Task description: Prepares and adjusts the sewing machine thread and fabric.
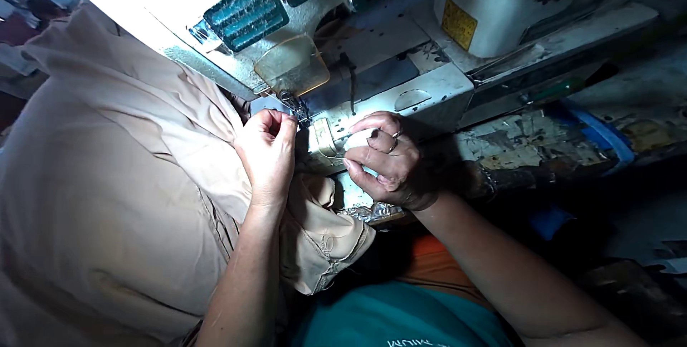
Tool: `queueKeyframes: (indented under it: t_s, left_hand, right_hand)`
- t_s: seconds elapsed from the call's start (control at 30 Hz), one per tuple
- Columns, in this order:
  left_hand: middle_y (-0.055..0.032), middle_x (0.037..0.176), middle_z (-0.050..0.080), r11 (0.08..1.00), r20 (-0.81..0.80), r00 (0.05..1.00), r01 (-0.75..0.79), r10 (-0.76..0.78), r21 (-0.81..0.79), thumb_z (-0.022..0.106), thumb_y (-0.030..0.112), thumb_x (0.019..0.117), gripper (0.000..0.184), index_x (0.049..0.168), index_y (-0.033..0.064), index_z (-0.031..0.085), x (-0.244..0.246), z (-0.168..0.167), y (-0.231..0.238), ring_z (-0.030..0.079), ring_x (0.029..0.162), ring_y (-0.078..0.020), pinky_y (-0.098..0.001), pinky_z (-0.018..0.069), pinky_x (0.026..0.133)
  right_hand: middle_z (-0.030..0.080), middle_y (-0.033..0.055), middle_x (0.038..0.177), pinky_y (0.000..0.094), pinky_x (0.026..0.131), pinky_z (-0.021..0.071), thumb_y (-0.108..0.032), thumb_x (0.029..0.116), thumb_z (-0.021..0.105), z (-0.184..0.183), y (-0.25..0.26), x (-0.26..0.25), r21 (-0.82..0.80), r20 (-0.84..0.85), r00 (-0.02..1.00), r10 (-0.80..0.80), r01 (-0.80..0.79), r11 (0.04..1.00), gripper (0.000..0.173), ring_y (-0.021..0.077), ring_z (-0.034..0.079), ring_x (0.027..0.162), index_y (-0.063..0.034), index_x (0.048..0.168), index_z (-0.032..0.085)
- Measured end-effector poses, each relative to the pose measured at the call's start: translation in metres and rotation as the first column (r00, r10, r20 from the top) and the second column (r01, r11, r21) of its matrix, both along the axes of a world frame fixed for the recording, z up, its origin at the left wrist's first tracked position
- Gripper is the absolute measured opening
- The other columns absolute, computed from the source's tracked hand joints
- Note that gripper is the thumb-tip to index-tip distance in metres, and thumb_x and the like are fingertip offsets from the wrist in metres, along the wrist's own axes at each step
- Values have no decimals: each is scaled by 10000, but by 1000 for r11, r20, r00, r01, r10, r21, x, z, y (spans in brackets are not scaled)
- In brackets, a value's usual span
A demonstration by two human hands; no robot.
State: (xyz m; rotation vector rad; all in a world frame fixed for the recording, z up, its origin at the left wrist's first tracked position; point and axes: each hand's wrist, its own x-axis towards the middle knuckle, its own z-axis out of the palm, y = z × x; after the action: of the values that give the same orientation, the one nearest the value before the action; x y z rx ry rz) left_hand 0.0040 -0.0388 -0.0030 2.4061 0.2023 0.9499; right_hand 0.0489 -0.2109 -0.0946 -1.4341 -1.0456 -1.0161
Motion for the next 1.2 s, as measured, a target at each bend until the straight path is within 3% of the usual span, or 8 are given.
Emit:
queueKeyframes:
  t_s: [0.3,0.6,1.2]
  left_hand:
    - [127,610,518,996,-65,997,-51,46,-78,641,163,897,178,720,164,615,4,5,-1,476,537,47,-169,370,532]
    - [137,596,528,988,-83,997,-10,-3,-156,656,130,887,198,702,177,604,6,8,2,490,525,53,-150,401,529]
    - [136,590,512,989,-79,996,-45,34,-143,665,160,882,213,686,190,586,8,6,1,471,508,44,-159,373,504]
  right_hand:
    - [689,130,890,381,1015,467,-116,868,687,2,0,-1,12,7,1000,-12,12,1000,104,279,633,1062,-53,816,752]
    - [696,127,877,393,1007,471,-116,875,681,2,1,-2,17,-2,1000,-9,9,1000,115,292,638,1055,-51,809,749]
    - [695,137,908,395,1009,468,-113,880,677,1,0,-2,4,-14,1000,3,-3,1000,114,297,629,1074,-54,824,756]
